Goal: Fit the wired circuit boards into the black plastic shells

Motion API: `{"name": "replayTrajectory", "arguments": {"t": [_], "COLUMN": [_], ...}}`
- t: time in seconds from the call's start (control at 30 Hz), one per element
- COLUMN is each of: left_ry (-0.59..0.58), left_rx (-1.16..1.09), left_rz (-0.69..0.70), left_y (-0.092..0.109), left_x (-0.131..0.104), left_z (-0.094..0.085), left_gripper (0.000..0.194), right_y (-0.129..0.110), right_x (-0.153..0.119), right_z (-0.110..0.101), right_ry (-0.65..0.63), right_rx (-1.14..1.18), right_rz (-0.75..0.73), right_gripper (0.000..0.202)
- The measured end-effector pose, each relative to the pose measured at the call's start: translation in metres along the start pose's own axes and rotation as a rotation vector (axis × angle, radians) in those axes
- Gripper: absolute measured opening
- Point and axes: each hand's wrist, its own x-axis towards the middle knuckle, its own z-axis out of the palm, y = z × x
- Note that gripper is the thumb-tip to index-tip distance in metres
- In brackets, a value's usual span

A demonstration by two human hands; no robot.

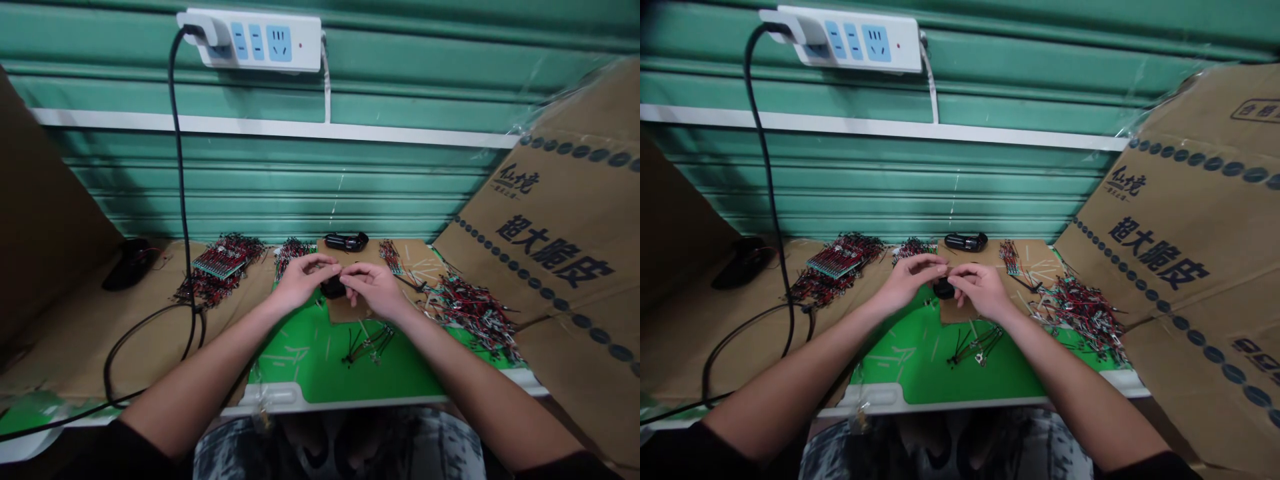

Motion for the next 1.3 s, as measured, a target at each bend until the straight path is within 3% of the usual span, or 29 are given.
{"name": "replayTrajectory", "arguments": {"t": [0.13,0.67,0.77,0.93,1.03,1.1,1.2,1.3], "left_ry": [0.004,-0.058,-0.057,-0.089,-0.123,-0.089,0.004,-0.036], "left_rx": [0.005,-0.097,-0.050,0.014,0.055,0.090,0.276,0.579], "left_rz": [-0.033,-0.167,-0.126,-0.067,-0.041,0.005,0.170,0.346], "left_y": [-0.003,-0.007,-0.007,-0.007,-0.009,-0.010,-0.015,-0.021], "left_x": [0.001,-0.003,-0.003,0.000,0.001,0.000,-0.003,-0.007], "left_z": [0.003,0.010,0.008,0.004,0.002,0.002,0.001,0.000], "left_gripper": [0.041,0.052,0.052,0.049,0.043,0.044,0.065,0.070], "right_y": [0.003,-0.003,-0.007,-0.011,-0.014,-0.018,-0.023,-0.027], "right_x": [-0.001,0.002,0.001,-0.001,-0.003,-0.004,-0.004,-0.002], "right_z": [0.001,-0.005,-0.007,-0.015,-0.017,-0.018,-0.021,-0.028], "right_ry": [-0.051,0.067,0.029,-0.157,-0.220,-0.225,-0.206,-0.128], "right_rx": [-0.005,0.110,0.142,0.064,0.079,0.121,0.185,0.232], "right_rz": [0.017,-0.014,0.023,0.232,0.262,0.253,0.226,0.161], "right_gripper": [0.044,0.047,0.046,0.048,0.046,0.043,0.041,0.040]}}
